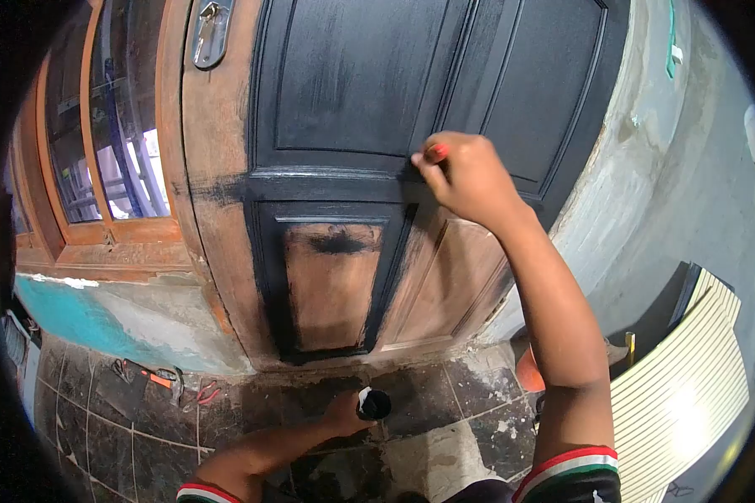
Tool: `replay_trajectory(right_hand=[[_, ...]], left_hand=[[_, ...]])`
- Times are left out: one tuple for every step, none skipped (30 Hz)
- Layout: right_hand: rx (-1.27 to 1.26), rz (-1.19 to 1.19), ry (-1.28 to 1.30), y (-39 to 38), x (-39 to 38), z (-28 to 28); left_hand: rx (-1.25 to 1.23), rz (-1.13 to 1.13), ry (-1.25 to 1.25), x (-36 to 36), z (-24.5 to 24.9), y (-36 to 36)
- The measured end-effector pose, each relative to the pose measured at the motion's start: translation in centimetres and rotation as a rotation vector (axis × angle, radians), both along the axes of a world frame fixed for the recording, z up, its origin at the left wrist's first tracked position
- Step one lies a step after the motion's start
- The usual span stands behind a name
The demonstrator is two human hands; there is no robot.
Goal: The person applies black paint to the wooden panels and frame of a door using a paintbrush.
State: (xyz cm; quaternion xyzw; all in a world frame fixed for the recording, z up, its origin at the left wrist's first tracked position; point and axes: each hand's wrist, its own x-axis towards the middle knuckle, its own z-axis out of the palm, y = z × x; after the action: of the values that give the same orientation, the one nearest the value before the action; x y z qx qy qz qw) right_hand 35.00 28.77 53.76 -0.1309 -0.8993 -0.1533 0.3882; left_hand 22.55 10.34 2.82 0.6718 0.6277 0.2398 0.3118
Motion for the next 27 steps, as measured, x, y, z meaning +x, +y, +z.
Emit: replay_trajectory(right_hand=[[-0.001, -0.074, -0.11, 1.0, 0.1, -0.6], [0.002, -0.147, -0.219, 2.0, 0.3, -1.0], [0.007, -0.217, -0.33, 2.5, 0.4, -1.0], [0.003, -0.223, -0.302, 1.3, 0.5, -0.1], [-0.035, -0.183, -0.184, 0.0, 0.3, 0.7], [-0.076, -0.139, -0.068, -1.3, 0.1, 1.2], [-0.122, -0.095, 0.05, -1.9, -0.3, 1.2], [-0.078, -0.122, 0.074, -1.2, -0.2, 0.7], [-0.032, -0.136, 0.023, -0.3, -0.5, -0.5], [0.016, -0.151, -0.026, 0.6, -0.9, -1.8], [0.066, -0.167, -0.075, 1.0, -1.1, -2.7], [0.088, -0.181, -0.072, 0.0, -2.4, -3.6], [0.121, -0.203, -0.018, -0.1, -4.2, -4.5], [0.107, -0.152, 0.057, -0.6, -6.4, -4.9], [0.095, -0.101, 0.134, -1.1, -8.7, -5.0], [0.071, -0.051, 0.18, -2.1, -11.0, -5.0], [0.048, 0.0, 0.225, -3.2, -13.3, -5.0], [-0.005, 0.053, 0.262, -4.2, -15.5, -4.9], [-0.059, 0.105, 0.297, -5.1, -17.4, -4.9], [-0.157, 0.188, 0.324, -5.8, -18.9, -5.0], [-0.27, 0.191, 0.37, -6.5, -19.0, -4.7], [-0.381, 0.191, 0.414, -7.5, -18.7, -4.2], [-0.492, 0.192, 0.455, -8.1, -18.6, -4.0], [-0.528, 0.155, 0.487, -6.9, -18.0, -4.4], [-0.475, 0.13, 0.499, -5.5, -16.9, -4.8], [-0.389, 0.023, 0.441, -4.1, -15.4, -5.4], [-0.377, -0.057, 0.397, -3.6, -13.5, -5.5]], left_hand=[[0.036, 0.011, -0.016, 0.1, -0.7, 0.0], [0.077, 0.024, -0.03, 0.3, -1.6, 0.1], [0.118, 0.04, -0.047, 0.5, -2.0, 0.2], [0.065, 0.02, -0.03, 0.5, -1.7, 0.3], [0.011, 0.004, -0.016, 0.5, -1.3, 0.5], [-0.044, -0.008, -0.004, 0.5, -1.0, 0.6], [-0.024, -0.007, -0.031, 0.5, -0.8, 0.5], [-0.007, -0.008, -0.054, 0.4, -0.6, 0.3], [0.011, -0.01, -0.073, 0.3, -0.5, 0.0], [0.027, 0.0, -0.06, 0.1, -0.4, -0.1], [0.044, 0.007, -0.048, 0.0, -0.3, -0.3], [0.06, 0.014, -0.039, 0.1, -0.2, -0.4], [0.083, 0.01, -0.05, 0.0, -0.2, -0.6], [0.107, 0.006, -0.059, -0.2, -0.1, -0.8], [0.132, 0.001, -0.067, -0.5, 0.0, -0.8], [0.147, 0.01, -0.049, -0.5, -0.2, -1.0], [0.162, 0.02, -0.032, -0.5, -0.4, -1.1], [0.178, 0.032, -0.015, -0.5, -0.5, -1.1], [0.164, 0.039, -0.031, -0.6, 0.0, -1.2], [0.149, 0.044, -0.047, -0.6, 0.5, -1.3], [0.134, 0.045, -0.065, -0.6, 1.0, -1.4], [0.131, 0.045, -0.064, -0.6, 1.2, -1.4], [0.13, 0.046, -0.063, -0.7, 1.4, -1.4], [0.129, 0.049, -0.063, -0.8, 1.4, -1.5], [0.143, 0.041, -0.064, -0.9, 1.1, -1.6], [0.161, 0.035, -0.064, -1.0, 0.6, -1.4], [0.179, 0.026, -0.064, -1.2, 0.3, -1.2]])
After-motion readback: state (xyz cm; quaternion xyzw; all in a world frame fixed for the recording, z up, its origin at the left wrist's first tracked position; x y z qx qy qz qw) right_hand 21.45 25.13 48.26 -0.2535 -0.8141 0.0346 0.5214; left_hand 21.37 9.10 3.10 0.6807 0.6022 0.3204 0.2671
